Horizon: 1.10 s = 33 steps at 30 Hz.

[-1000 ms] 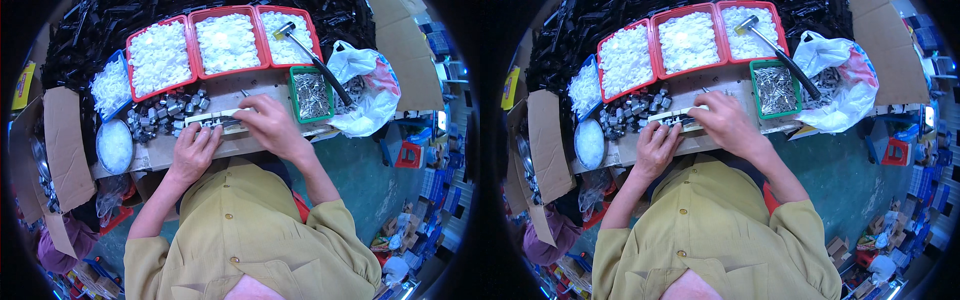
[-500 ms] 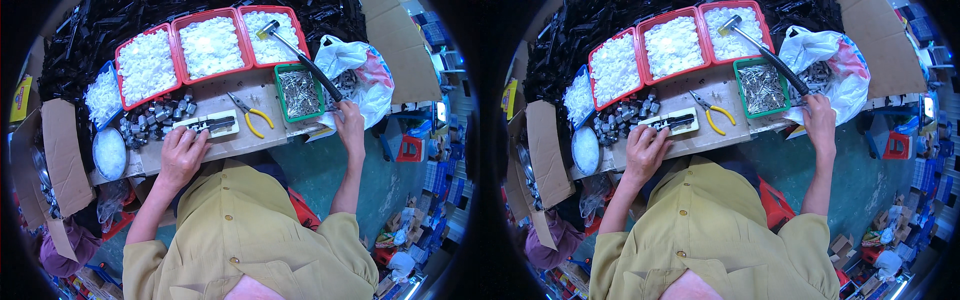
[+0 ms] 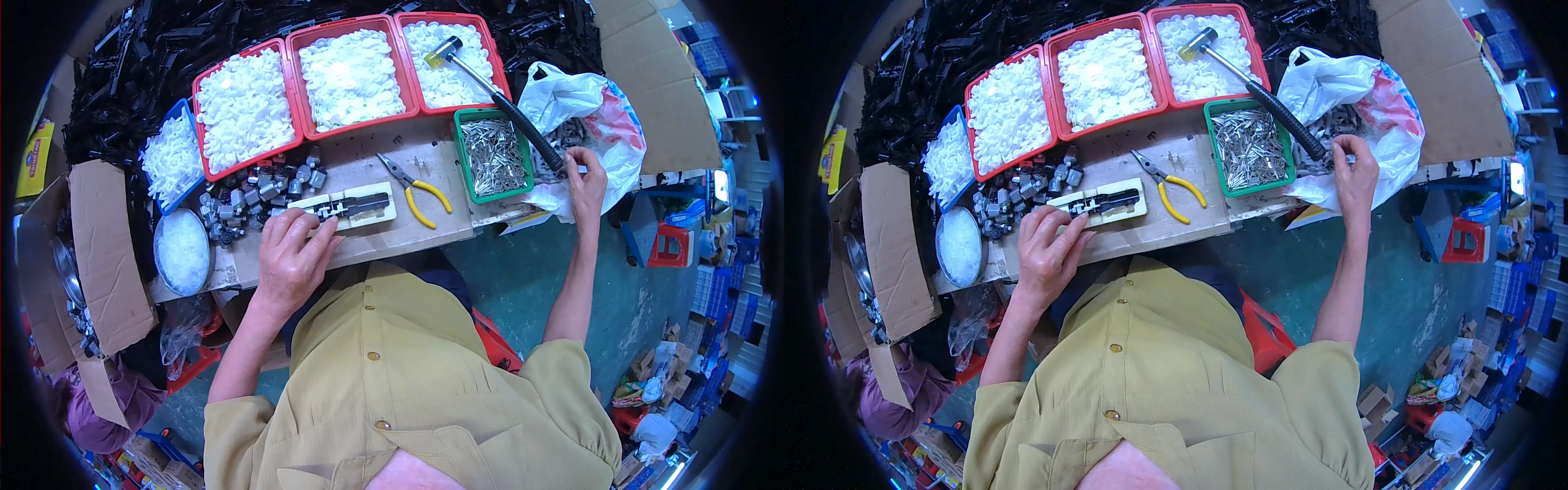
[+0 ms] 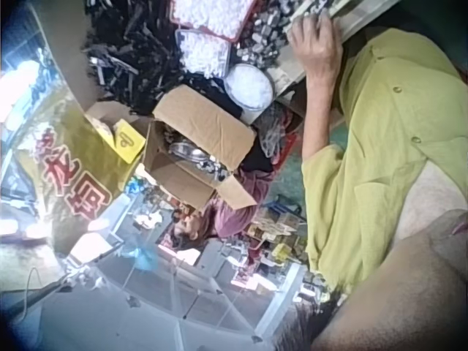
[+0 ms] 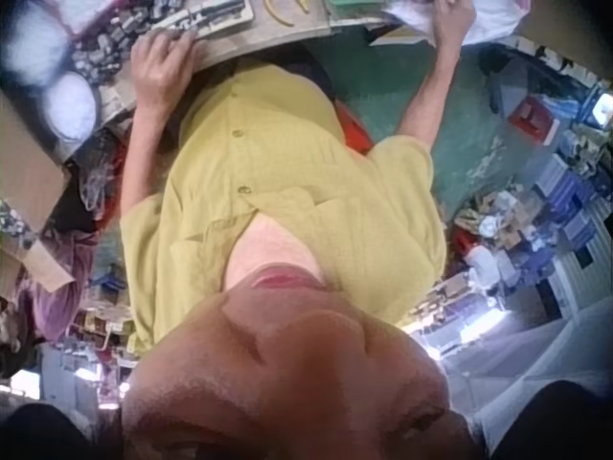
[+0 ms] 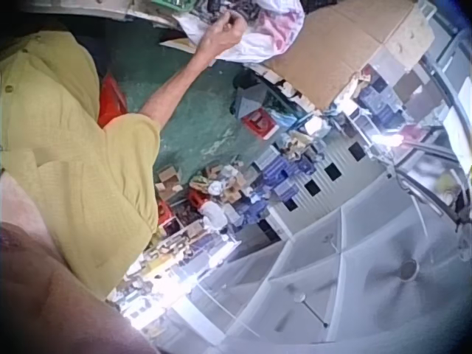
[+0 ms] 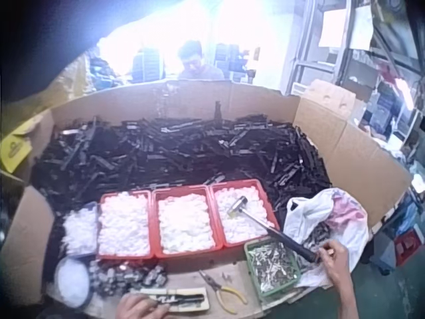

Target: The person assembles small metal lock cylinders at a workbench. They insert white plastic components and metal pins into the cylinders, then use a hammer to tap the parts into place. The person also uses pliers to adjust components and places finished units into a cardboard box.

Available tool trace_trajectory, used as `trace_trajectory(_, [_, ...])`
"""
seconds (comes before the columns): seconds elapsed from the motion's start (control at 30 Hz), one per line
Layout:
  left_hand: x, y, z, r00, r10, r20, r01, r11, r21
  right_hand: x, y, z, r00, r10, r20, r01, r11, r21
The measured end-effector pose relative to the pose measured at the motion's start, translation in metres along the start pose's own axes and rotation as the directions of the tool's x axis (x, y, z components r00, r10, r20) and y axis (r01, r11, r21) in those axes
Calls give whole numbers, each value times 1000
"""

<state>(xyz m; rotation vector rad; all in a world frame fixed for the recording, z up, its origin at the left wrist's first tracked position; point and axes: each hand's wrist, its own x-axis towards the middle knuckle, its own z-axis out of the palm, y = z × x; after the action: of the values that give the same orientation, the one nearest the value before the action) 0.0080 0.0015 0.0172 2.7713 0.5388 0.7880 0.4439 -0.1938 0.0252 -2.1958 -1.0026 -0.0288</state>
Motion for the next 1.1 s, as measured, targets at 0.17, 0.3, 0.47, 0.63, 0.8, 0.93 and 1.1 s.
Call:
trace_trajectory(0.17, [-1, -5, -7, 999, -36, -39, 36, 999, -1, -7, -20, -17, 972, -58, 226, 77, 994, -76])
trace_trajectory(0.3, [1, -6, -10, 996, -48, -69, 48, 999, 0, -12, -22, -9, 934, -141, 330, 204, 965, -166])
trace_trajectory(0.47, [2, -14, -20, 994, -70, -81, 71, 997, 21, -9, 2, 5, 922, -201, 332, 273, 943, -188])
trace_trajectory(0.63, [11, -40, -44, 974, -142, -178, 162, 981, 102, -16, 12, -2, 920, -169, 354, 216, 971, -99])
trace_trajectory(0.8, [10, -86, -86, 918, -278, -284, 353, 899, 258, -15, 4, -5, 870, -295, 394, 351, 933, -78])
trace_trajectory(0.93, [5, -131, -102, 879, -355, -318, 456, 820, 347, -10, 5, -3, 853, -318, 413, 454, 842, -289])
trace_trajectory(1.1, [13, -172, -104, 863, -385, -328, 492, 788, 370, 2, 11, 0, 864, -305, 399, 435, 853, -289])
